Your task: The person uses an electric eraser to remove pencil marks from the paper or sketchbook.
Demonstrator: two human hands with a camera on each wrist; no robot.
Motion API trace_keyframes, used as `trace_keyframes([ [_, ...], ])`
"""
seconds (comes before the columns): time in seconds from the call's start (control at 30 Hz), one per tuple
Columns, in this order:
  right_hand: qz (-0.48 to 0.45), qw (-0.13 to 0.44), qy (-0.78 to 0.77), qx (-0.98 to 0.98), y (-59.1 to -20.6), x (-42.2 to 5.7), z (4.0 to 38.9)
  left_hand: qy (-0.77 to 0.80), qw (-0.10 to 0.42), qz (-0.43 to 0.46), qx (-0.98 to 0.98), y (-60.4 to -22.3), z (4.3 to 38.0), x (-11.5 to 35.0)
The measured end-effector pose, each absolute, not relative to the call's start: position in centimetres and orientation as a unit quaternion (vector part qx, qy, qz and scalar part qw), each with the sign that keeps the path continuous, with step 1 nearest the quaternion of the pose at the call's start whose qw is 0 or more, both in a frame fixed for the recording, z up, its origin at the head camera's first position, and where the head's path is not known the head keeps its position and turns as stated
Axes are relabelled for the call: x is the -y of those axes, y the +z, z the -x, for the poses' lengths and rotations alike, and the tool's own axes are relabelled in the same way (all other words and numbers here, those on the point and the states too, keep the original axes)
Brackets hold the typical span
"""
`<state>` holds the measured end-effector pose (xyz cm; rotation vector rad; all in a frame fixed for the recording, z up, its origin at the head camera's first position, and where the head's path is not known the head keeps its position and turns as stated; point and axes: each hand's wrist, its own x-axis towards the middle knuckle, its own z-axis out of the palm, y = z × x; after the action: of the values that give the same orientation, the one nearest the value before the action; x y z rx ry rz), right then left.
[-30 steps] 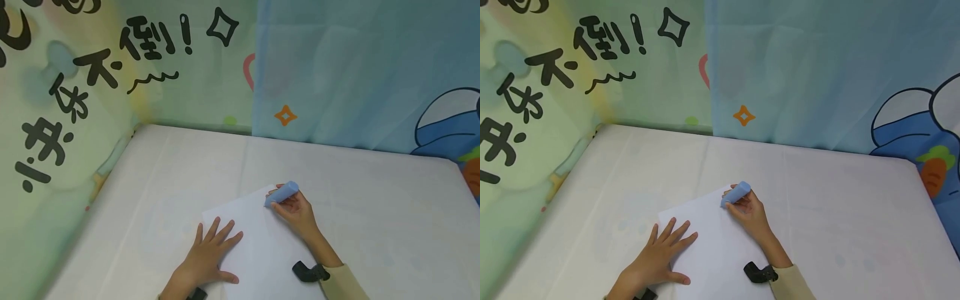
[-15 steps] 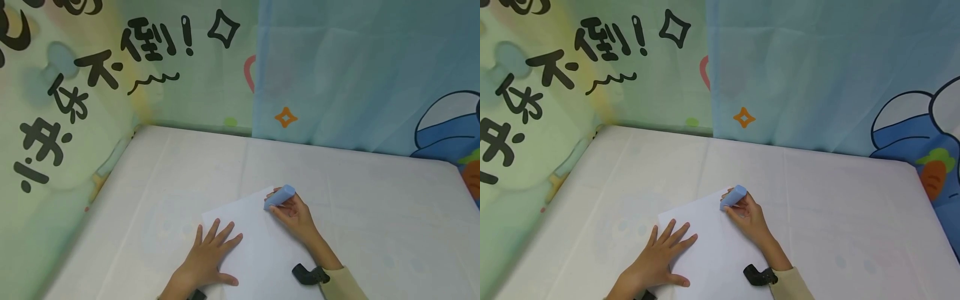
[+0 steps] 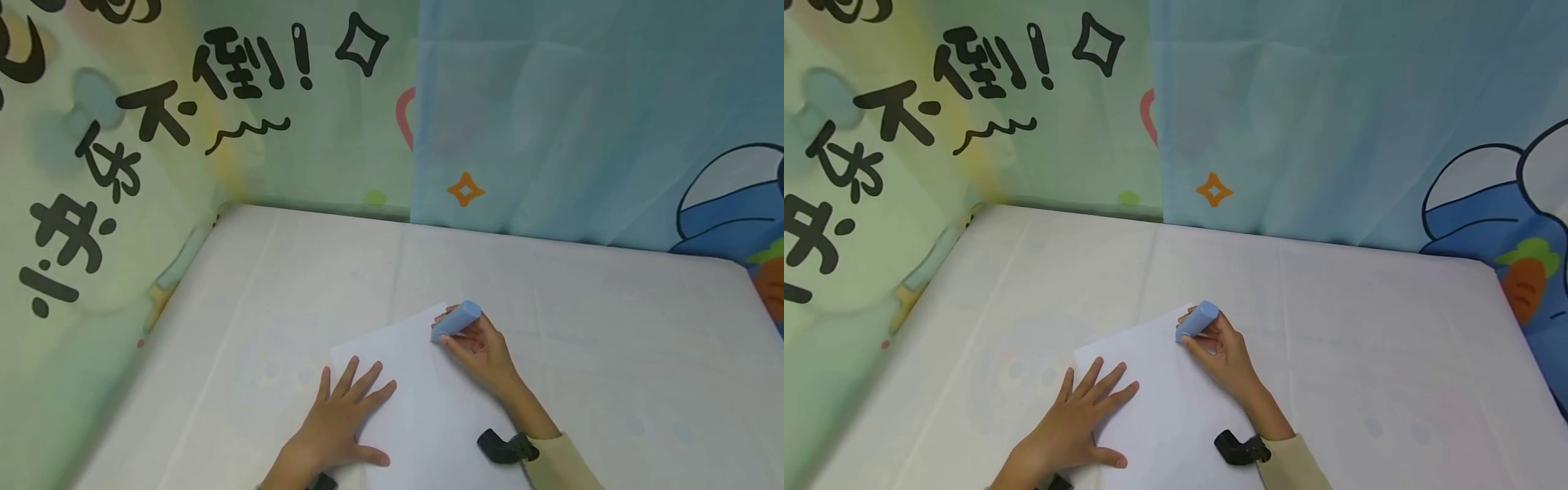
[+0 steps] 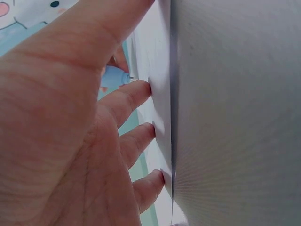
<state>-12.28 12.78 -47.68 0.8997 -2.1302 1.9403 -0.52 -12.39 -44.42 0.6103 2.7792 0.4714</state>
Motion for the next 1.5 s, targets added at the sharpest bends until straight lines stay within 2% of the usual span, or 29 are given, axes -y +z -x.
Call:
trace_keyframes([
  [1.3,-0.303,0.068,0.650,0.693,-47.23,-12.86,12.13,0.156,0.126,-0.206,-0.958,-44.05,0.47,12.10],
  [1.5,-0.259,0.048,0.712,0.651,-47.30,-12.91,12.15,0.159,0.124,-0.207,-0.957,-44.18,0.47,12.15],
])
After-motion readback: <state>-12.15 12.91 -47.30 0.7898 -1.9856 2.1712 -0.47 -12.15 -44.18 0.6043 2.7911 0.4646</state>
